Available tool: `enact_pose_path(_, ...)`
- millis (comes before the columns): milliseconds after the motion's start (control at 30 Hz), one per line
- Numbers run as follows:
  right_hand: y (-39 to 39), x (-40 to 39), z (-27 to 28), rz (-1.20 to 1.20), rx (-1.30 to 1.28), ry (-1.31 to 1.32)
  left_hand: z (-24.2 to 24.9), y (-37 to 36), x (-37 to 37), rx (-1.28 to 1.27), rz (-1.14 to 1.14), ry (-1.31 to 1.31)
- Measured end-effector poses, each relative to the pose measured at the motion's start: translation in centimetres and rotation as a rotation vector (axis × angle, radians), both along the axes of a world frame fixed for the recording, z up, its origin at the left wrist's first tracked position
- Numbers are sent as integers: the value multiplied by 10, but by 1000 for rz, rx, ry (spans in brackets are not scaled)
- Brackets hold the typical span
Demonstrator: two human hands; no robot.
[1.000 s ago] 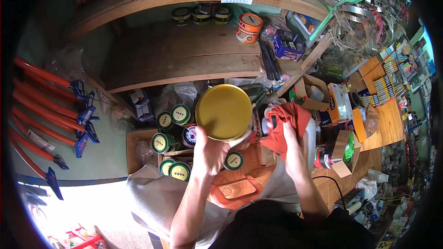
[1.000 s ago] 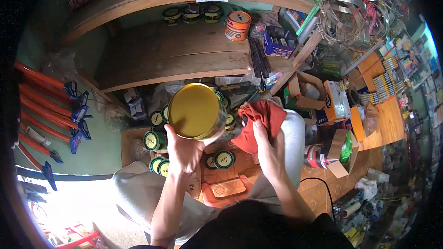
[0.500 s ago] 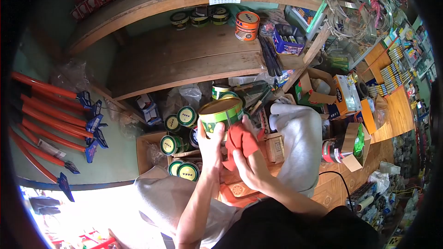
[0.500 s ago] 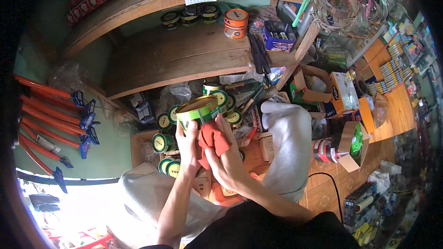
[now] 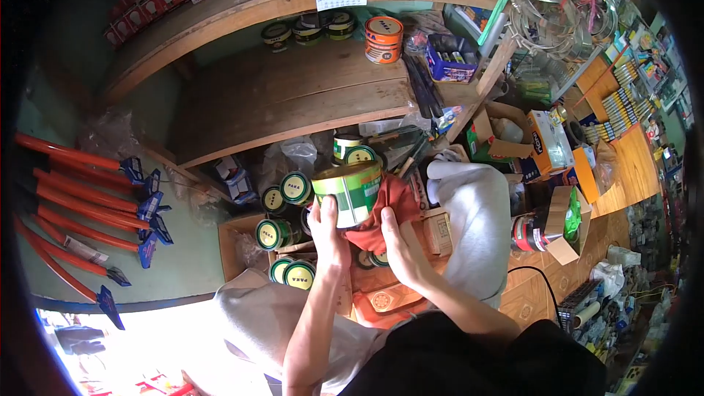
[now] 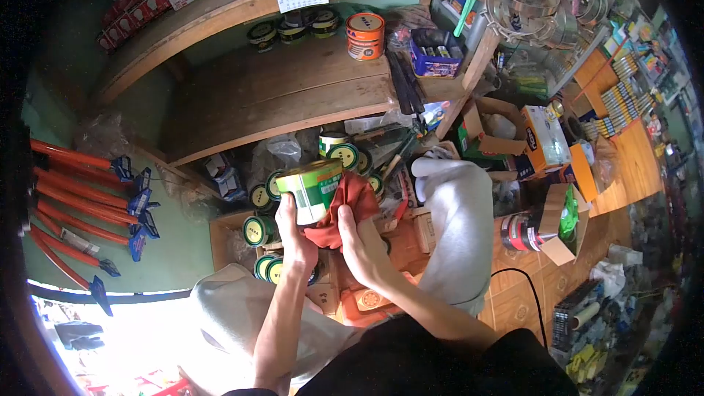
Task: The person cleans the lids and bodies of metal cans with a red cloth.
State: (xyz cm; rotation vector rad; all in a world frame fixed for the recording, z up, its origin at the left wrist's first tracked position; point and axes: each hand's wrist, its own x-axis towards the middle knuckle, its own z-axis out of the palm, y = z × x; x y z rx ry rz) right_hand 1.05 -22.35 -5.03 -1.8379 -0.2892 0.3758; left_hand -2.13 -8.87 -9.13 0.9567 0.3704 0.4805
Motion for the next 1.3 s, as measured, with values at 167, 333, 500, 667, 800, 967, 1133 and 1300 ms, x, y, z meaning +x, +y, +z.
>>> enact_pose_path(167, -3, 49, 37, -91, 652, 471, -5, -11, -12, -151, -218, -32)
enact_pose_path(333, -25, 73, 23, -97, 534, 531, 40, -17, -3, 60, -278, -94)
enact_pose_path(500, -1, 49, 24, -51, 285, -90, 19, -27, 0, -52, -200, 6)
enact_pose_path(667, 13, 10, 12, -64, -8, -606, -11, -9, 5, -120, -106, 105)
enact_pose_path(800, 12, 52, 19, -55, 467, 291, 10, -10, -1, -31, -230, -53)
enact_pose_path(967, 0, 48, 14, -66, 477, 543, 25, -12, -6, -81, -209, -147)
enact_pose_path(1133, -15, 36, -19, 73, 331, 561, 15, -8, -6, -60, -114, -83)
enact_pose_path(1300, -15, 55, 21, -67, 793, 671, 27, -16, -11, 115, -316, -150)
